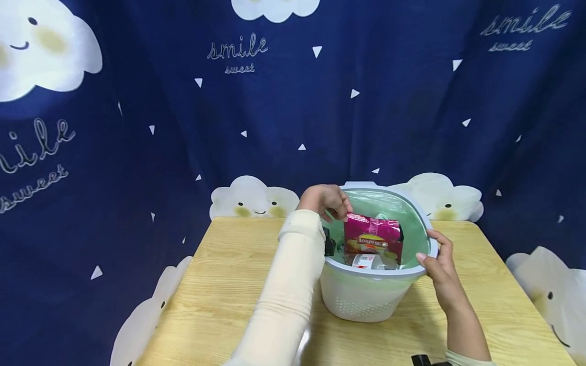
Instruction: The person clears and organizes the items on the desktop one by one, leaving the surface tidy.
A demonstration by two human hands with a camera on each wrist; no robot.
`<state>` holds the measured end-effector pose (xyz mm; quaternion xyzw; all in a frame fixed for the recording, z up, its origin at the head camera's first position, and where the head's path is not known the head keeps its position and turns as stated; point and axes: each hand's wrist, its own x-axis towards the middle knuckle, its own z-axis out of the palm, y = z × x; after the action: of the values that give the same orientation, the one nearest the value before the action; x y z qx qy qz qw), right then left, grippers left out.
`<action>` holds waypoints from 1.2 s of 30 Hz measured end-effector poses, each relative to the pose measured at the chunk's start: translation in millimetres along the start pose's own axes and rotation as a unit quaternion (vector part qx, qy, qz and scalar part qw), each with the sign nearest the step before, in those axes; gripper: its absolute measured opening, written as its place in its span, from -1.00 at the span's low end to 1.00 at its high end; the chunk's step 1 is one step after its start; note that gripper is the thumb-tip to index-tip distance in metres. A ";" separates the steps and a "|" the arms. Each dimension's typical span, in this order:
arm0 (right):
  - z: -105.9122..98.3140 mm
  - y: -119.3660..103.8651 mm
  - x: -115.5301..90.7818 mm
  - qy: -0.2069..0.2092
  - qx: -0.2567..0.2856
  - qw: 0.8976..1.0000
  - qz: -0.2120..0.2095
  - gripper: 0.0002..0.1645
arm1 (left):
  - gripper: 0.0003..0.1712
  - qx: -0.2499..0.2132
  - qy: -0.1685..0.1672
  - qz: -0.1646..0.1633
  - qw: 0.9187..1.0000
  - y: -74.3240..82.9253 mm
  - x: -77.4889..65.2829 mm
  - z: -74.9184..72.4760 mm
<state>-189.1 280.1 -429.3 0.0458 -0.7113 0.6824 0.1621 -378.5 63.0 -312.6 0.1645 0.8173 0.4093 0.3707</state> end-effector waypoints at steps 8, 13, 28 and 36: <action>-4.2 1.6 1.6 0.000 0.012 1.000 -0.008 -0.41 | -0.79 -0.024 0.007 0.036 0.999 1.0 0.3 -3.9; -5.4 3.2 3.5 -0.013 -0.004 1.000 -0.013 -0.39 | -0.74 -0.010 0.010 0.092 0.996 0.5 -12.4 -8.6; -20.9 -3.6 -8.5 -0.019 -0.042 0.997 -0.059 -0.30 | -0.70 -0.083 0.124 0.262 0.953 -64.5 -58.4 -7.0; -35.7 -3.0 -11.2 0.051 -0.048 0.995 -0.076 -0.44 | -0.64 -0.153 0.242 0.341 0.895 -110.6 -78.4 16.6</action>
<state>-171.6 313.4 -429.1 0.0574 -0.7286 0.6346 0.2512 -309.7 -40.4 -369.6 0.2697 0.7027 0.6581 0.0195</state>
